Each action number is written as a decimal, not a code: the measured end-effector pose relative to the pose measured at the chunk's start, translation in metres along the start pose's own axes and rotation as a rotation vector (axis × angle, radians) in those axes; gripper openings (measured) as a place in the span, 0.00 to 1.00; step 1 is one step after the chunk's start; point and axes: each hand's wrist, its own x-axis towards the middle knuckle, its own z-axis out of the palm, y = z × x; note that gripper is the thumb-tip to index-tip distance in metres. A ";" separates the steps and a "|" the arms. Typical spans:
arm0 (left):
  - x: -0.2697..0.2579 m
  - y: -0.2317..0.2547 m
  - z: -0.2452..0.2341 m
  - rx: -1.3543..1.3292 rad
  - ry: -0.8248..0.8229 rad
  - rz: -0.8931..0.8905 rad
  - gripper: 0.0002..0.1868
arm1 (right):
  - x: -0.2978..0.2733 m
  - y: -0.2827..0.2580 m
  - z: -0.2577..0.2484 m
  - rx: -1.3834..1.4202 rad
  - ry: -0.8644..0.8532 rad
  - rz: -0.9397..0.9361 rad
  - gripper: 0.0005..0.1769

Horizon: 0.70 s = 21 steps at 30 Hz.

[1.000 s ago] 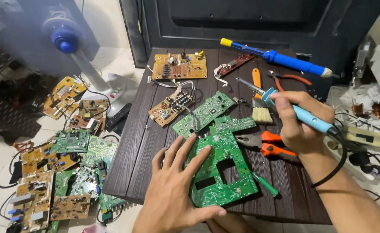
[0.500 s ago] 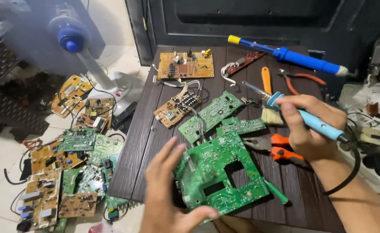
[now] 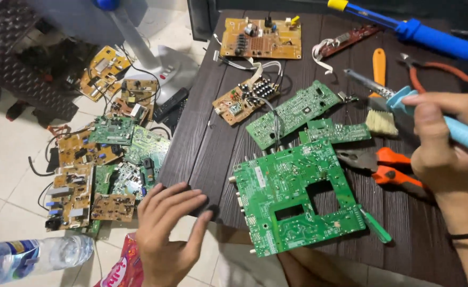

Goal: Desoldering components from printed circuit boards using a soldering iron and other hand tools.

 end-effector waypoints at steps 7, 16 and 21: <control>-0.005 0.014 0.010 0.014 -0.072 0.089 0.27 | -0.001 -0.004 0.000 -0.033 0.002 0.006 0.15; -0.001 0.031 0.015 0.057 -0.205 0.076 0.51 | 0.003 0.009 0.004 0.034 0.060 -0.104 0.16; 0.004 0.031 0.019 0.111 -0.216 0.106 0.53 | 0.003 0.015 0.005 0.070 0.081 -0.103 0.16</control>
